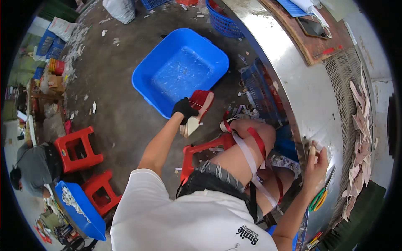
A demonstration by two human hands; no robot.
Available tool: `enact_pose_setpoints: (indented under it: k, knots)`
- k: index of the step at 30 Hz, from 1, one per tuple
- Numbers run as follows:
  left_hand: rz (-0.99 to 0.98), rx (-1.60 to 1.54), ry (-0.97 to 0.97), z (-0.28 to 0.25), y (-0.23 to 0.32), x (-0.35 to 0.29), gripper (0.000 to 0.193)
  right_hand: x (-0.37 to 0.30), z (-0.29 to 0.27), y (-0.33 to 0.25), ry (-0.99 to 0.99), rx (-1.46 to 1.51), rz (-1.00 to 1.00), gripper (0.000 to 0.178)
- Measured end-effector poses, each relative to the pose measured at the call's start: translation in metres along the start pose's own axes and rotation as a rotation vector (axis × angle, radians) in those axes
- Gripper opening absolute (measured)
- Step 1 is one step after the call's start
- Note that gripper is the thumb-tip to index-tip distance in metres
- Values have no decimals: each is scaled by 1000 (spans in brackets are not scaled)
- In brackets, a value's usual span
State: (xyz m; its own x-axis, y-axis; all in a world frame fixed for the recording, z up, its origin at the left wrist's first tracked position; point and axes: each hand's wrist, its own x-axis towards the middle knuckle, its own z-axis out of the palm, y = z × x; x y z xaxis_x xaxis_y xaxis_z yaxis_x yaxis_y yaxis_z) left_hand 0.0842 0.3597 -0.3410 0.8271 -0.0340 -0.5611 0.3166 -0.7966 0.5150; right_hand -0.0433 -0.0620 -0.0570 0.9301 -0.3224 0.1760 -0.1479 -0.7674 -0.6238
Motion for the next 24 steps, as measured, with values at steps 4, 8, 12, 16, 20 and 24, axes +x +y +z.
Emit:
enact_pose_setpoints:
  k: [4, 8, 12, 16, 20, 24]
  knots:
    - [-195, 243, 85, 8, -4, 82, 78, 17, 15, -2, -2, -321, -237, 22]
    - [-244, 354, 133, 8, 2, 137, 78, 23, 19, -4, -30, -301, -245, 29]
    - [-199, 379, 258, 12, 7, 179, 85, 20, 14, 4, -121, -216, -163, 39]
    - [-67, 324, 354, 16, -4, 196, 85, 20, 11, 2, -148, -254, -147, 38]
    - [-40, 273, 80, 49, -44, 163, 63, 26, 16, -7, -122, -290, -189, 37]
    - [-94, 92, -42, 134, -88, 74, 59, 25, 20, -3, 19, -251, -244, 31]
